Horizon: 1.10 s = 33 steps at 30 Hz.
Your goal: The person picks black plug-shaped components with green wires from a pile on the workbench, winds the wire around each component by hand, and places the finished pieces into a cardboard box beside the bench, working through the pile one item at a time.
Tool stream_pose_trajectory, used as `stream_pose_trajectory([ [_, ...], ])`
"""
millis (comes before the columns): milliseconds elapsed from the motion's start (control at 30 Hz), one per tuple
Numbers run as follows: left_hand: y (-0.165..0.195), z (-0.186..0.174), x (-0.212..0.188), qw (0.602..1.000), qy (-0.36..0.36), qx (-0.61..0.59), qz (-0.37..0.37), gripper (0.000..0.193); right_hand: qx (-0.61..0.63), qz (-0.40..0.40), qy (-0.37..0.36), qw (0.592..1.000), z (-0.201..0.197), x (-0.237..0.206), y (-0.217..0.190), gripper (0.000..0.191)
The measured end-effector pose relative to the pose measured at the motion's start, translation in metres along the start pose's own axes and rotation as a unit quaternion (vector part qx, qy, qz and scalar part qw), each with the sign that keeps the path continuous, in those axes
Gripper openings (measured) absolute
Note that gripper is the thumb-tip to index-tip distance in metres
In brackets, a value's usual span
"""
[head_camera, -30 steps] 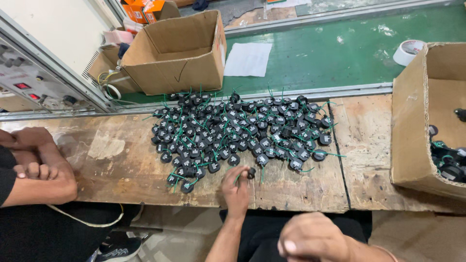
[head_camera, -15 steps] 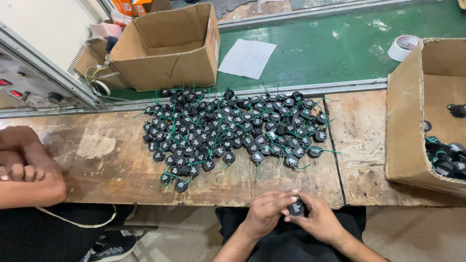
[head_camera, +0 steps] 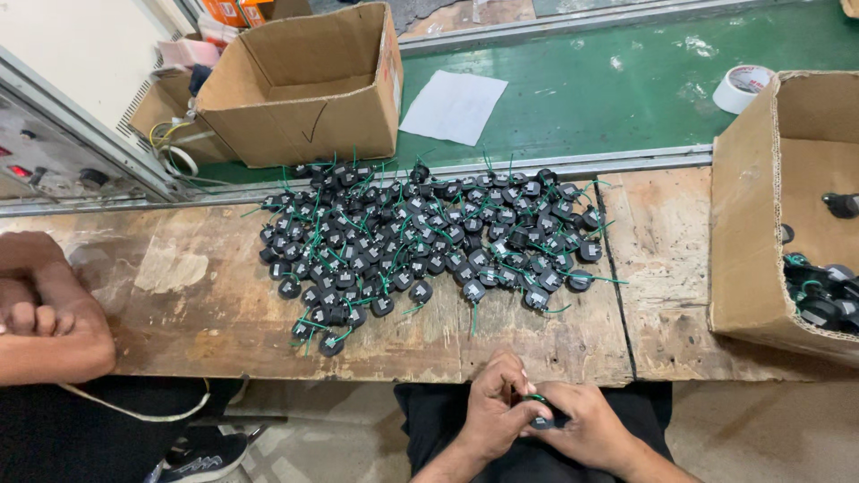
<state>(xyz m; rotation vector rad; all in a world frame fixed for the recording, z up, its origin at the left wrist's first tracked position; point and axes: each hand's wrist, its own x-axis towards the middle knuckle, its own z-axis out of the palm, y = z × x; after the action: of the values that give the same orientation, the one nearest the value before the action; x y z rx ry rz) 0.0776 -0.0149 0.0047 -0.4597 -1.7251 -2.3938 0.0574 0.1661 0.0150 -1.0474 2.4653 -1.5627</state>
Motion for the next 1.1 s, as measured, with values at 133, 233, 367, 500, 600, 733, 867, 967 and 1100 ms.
stream_pose_trajectory([
  [133, -0.003, -0.009, -0.005, 0.996, -0.009, 0.081, 0.031, 0.030, -0.039, 0.027, 0.024, 0.999, 0.000, 0.008, -0.012, 0.047],
  [233, 0.001, -0.036, -0.008, 0.954, 0.046, 0.262, 0.138, 0.038, -0.106, -0.010, 0.138, 0.985, -0.035, 0.015, -0.024, 0.061],
  [367, 0.016, -0.098, -0.006, 0.895, 0.386, 0.223, 0.024, 0.029, -0.380, 0.053, 0.335, 0.861, -0.155, 0.010, -0.029, 0.075],
  [500, 0.026, -0.129, 0.017, 0.820, 0.383, 0.415, -0.092, 0.053, -0.471, 0.198, 0.243, 0.825, -0.209, 0.015, -0.022, 0.060],
  [600, 0.027, -0.125, 0.046, 0.814, 0.324, 0.481, -0.037, 0.021, -0.494, 0.112, 0.296, 0.810, -0.188, 0.014, -0.031, 0.049],
  [733, 0.028, -0.111, 0.068, 0.828, 0.312, 0.465, -0.028, 0.020, -0.333, -0.043, 0.325, 0.884, -0.110, 0.018, -0.039, 0.036],
  [867, 0.030, -0.105, 0.072, 0.800, 0.141, 0.570, 0.120, 0.029, -0.159, -0.017, 0.171, 0.972, -0.045, 0.021, -0.025, 0.047],
  [967, 0.034, -0.110, 0.070, 0.784, 0.080, 0.605, 0.115, 0.033, -0.075, -0.032, 0.070, 0.994, -0.026, 0.018, -0.016, 0.055],
  [1100, 0.041, -0.116, 0.066, 0.811, 0.129, 0.561, 0.098, 0.028, 0.002, 0.011, 0.014, 1.000, -0.023, 0.016, -0.016, 0.060],
])
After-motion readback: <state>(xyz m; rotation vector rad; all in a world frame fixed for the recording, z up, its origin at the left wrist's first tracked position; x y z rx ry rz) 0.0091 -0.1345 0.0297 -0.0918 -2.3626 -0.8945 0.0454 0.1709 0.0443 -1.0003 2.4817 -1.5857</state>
